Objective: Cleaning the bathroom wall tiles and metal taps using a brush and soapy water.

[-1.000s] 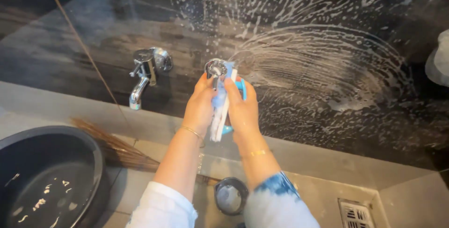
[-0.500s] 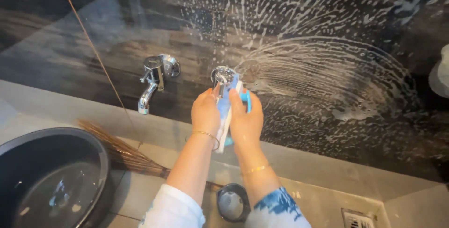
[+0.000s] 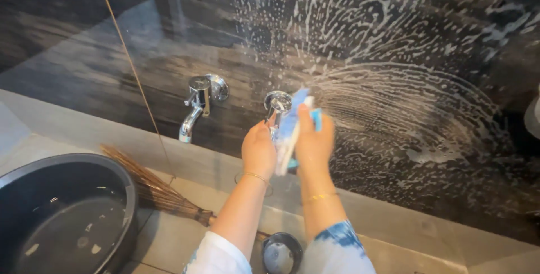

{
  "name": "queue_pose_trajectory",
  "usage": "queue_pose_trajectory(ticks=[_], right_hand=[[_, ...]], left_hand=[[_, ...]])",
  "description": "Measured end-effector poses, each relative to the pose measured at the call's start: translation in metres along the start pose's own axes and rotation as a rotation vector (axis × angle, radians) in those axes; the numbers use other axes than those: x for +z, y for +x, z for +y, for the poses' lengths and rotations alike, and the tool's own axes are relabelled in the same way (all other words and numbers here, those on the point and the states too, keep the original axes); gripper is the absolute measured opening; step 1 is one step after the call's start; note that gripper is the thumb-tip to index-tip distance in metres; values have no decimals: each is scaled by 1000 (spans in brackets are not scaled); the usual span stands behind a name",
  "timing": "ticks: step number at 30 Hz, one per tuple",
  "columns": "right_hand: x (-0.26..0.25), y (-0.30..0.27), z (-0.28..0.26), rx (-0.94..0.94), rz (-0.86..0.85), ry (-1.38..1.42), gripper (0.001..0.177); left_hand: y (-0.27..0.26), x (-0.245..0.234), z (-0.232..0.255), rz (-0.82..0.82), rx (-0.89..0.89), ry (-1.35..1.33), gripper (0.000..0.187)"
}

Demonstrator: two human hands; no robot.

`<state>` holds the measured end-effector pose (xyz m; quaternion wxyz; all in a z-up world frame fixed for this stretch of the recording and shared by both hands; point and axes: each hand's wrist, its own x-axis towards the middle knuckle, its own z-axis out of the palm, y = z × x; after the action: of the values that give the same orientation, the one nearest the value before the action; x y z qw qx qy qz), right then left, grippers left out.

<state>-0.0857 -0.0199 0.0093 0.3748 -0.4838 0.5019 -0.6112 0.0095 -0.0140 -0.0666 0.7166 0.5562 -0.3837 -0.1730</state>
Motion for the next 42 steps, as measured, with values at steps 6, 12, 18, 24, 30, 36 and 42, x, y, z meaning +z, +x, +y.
queue_pose_trajectory(ticks=[6,12,18,24,30,36,42], right_hand=[[-1,-4,-112,-493,-71,-440,61],[12,-4,-148,-565,-487,-1049,55],[16,-20,-140,-706,-383,-952,64],[9,-16,-141,-499,-459,-1017,55],[3,-9,-134,-475,-381,-942,58],[-45,-13,-94,-420,-330,-589,50],[-60,2,-40,-591,153,-635,32]], left_hand=[[-5,-23,71,-114,-453,-81,39],[-8,-17,68,-106,-92,322,57],[-9,-24,78,-161,-185,282,42],[-9,-24,70,-129,-122,233,37],[-13,-26,80,-197,-136,400,59],[-14,-28,81,-234,-146,407,64],[-14,-25,72,-210,4,362,62]])
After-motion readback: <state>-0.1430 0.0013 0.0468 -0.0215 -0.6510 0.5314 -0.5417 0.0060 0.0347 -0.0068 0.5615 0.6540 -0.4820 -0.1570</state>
